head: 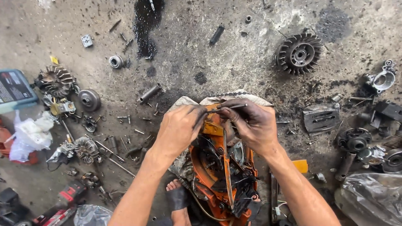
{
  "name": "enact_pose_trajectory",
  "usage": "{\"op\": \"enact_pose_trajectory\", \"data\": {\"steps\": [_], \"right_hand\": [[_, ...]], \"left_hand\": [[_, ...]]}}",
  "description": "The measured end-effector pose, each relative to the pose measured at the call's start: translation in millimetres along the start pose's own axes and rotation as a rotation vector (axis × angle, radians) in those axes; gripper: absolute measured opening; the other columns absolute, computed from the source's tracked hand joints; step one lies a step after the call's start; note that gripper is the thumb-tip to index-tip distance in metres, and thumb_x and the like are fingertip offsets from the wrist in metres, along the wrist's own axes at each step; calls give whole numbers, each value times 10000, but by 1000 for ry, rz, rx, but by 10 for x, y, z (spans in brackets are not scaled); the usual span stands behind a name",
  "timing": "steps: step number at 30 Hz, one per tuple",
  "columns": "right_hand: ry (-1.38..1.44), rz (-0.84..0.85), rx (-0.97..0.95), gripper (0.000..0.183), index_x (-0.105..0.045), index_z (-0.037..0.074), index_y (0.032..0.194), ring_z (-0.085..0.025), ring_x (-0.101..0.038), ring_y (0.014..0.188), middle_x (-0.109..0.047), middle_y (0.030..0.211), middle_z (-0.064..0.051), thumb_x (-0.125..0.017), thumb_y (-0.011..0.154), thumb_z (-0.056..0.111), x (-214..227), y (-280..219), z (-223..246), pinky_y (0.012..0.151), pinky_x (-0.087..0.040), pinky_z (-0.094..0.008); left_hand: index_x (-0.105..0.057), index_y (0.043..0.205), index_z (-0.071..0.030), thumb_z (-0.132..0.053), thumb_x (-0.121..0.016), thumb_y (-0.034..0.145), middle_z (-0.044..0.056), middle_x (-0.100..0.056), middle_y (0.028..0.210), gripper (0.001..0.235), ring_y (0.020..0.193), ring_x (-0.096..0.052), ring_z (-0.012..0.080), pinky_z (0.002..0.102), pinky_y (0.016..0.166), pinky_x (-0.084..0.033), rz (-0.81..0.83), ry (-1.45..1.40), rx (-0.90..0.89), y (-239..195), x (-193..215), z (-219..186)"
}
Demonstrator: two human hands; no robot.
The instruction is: Disassembling the casing and internal components of a chainsaw using a screwdriver.
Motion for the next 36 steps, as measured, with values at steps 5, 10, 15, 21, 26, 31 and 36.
{"op": "enact_pose_trajectory", "data": {"steps": [5,10,15,21,26,31,36], "right_hand": [[1,-12,-25,112,-731,-12,1063,-297,-793,838,-785,956,-234,-654,992,25,-24,-150,-77,741,-655,-396],[-6,-50,1,125,-726,-13,1066,-310,-799,909,-785,1015,-237,-650,967,-16,-30,-291,-15,803,-669,-412],[-34,-71,-75,128,-740,-6,1054,-277,-792,951,-790,1038,-220,-689,938,13,4,-412,40,842,-660,-393],[-75,-39,94,218,-709,13,1139,-362,-745,1093,-770,1155,-216,-562,1009,107,0,-621,-91,895,-631,-485],[-145,-25,126,196,-705,35,1129,-346,-752,1076,-773,1156,-195,-561,1019,108,-11,-555,-51,875,-636,-473],[-38,-78,135,218,-705,-25,1086,-341,-779,951,-779,1059,-240,-526,1047,94,49,-505,-396,829,-647,-464],[-61,-101,68,187,-752,27,1026,-243,-791,760,-805,912,-159,-613,1016,152,53,-302,-462,653,-638,-358]], "left_hand": [[-761,1035,-55,-128,-670,962,115,-751,892,137,880,-755,262,346,755,-607,43,12,-60,-35,-57,86],[-754,1023,-51,-111,-643,975,125,-745,883,135,890,-745,261,342,762,-603,93,60,-120,1,-28,44],[-768,1080,-49,-49,-597,1003,152,-765,899,187,883,-755,244,344,806,-618,286,176,-225,124,119,-79],[-725,1243,-81,-54,-564,1013,206,-758,1125,282,1095,-733,268,371,990,-571,640,254,-272,203,-59,98],[-687,1297,-53,-21,-522,1020,230,-739,1176,324,1127,-722,285,394,1023,-557,757,293,-292,251,-108,76],[-738,1182,-1,-49,-588,998,250,-755,1104,241,1114,-722,341,422,971,-590,586,-17,-176,278,-73,164],[-762,1124,-3,-140,-615,1010,231,-770,1050,231,1049,-749,339,407,914,-607,441,-166,-24,237,-66,194]]}}
Point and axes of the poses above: each hand's wrist, its own y-axis towards the middle knuckle, its own x-axis out of the back of the hand, z = x × y, the point moved 5 cm from there along y, towards the middle knuckle
